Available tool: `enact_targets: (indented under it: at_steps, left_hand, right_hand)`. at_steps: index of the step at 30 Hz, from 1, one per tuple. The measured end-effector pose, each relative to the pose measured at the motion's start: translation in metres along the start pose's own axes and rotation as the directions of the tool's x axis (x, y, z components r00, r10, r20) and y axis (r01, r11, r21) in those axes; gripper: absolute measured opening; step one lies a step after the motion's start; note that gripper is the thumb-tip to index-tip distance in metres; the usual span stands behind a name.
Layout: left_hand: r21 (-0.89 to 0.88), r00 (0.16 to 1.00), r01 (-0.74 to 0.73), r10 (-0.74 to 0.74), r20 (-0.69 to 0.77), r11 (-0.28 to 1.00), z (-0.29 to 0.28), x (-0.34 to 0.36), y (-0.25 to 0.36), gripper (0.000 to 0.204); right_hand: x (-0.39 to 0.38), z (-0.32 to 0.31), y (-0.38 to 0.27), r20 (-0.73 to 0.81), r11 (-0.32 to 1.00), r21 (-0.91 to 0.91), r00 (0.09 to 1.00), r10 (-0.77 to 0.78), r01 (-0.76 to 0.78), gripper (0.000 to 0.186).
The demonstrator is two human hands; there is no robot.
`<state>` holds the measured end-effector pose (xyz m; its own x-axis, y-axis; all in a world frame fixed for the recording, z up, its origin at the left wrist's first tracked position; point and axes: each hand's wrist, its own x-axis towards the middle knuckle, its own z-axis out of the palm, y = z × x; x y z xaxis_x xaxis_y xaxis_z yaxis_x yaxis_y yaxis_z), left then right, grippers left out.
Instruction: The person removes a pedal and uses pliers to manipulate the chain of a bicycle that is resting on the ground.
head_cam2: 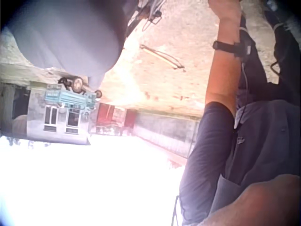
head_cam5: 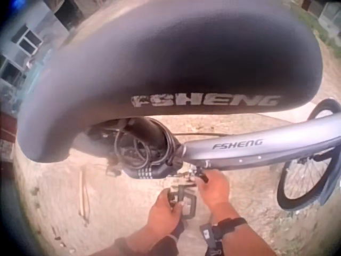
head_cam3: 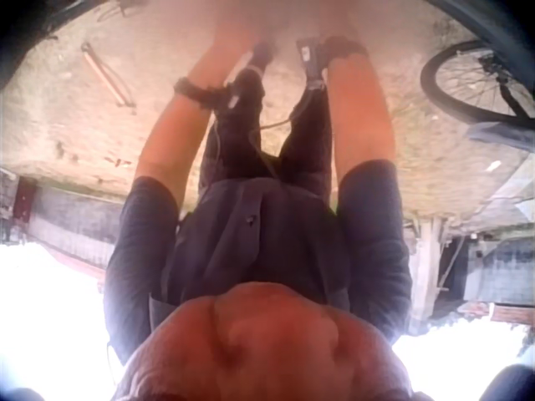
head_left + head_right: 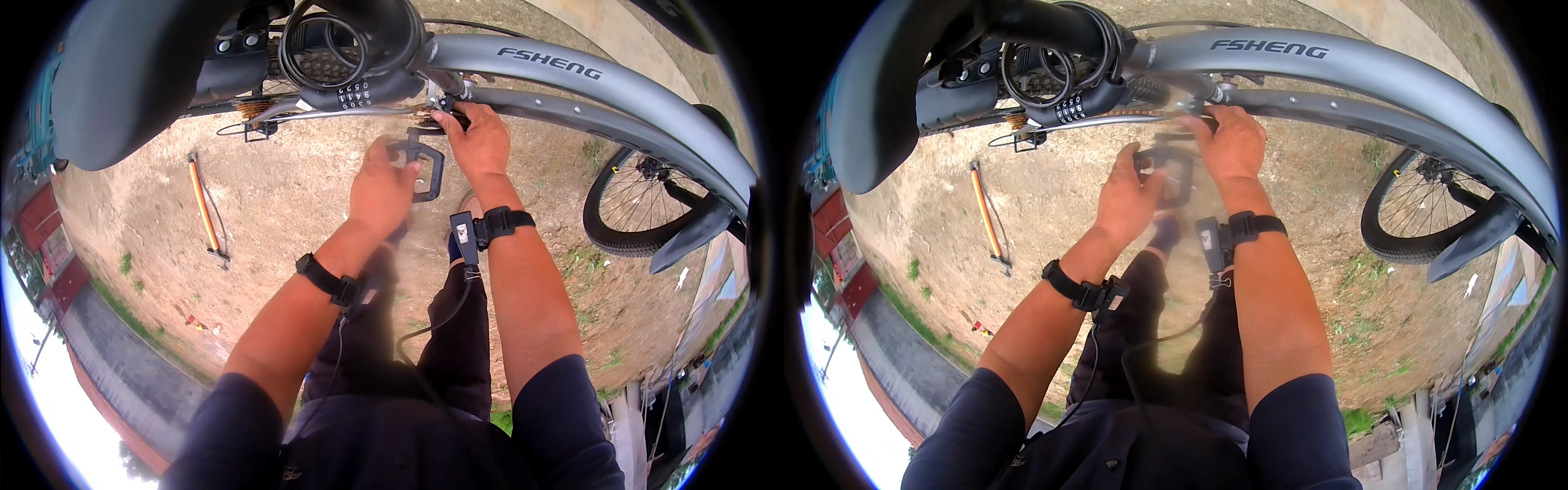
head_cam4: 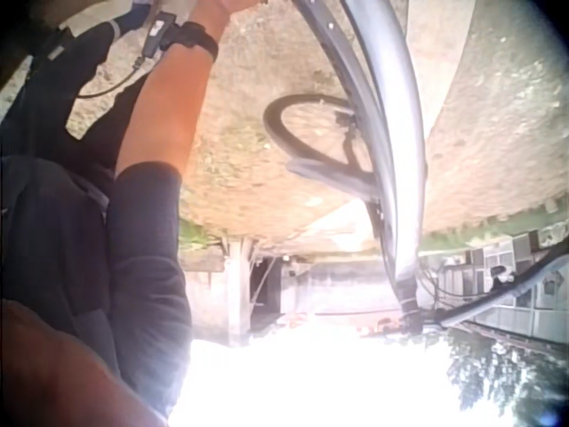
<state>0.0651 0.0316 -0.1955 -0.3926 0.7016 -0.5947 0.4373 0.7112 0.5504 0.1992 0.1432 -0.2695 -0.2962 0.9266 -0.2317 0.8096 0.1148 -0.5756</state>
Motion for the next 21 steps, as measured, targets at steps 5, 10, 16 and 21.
enact_targets:
  at_steps: [5, 10, 16, 21]
  left_hand:
    - [0.032, 1.0, -0.001, 0.002, -0.02, 0.999, 0.003, -0.001, 0.0, 0.068]
    - [0.018, 1.0, 0.017, -0.017, -0.004, 1.0, 0.001, -0.004, 0.008, 0.068]
    - [-0.005, 1.0, 0.011, -0.011, -0.001, 1.0, -0.001, -0.003, 0.007, 0.062]
    - [-0.011, 0.998, 0.033, -0.033, 0.049, 0.999, -0.014, -0.004, 0.009, 0.062]
  right_hand:
    - [0.001, -0.001, -0.002, -0.021, 1.0, -0.007, 0.999, -0.03, 0.03, 0.044]
    - [0.001, 0.0, -0.002, -0.04, 0.998, -0.057, 0.999, -0.037, 0.035, 0.04]
    - [0.0, 0.001, -0.005, -0.066, 1.0, -0.024, 0.998, -0.02, 0.018, 0.042]
    - [0.001, -0.006, -0.005, 0.025, 1.0, 0.014, 1.0, -0.016, 0.016, 0.042]
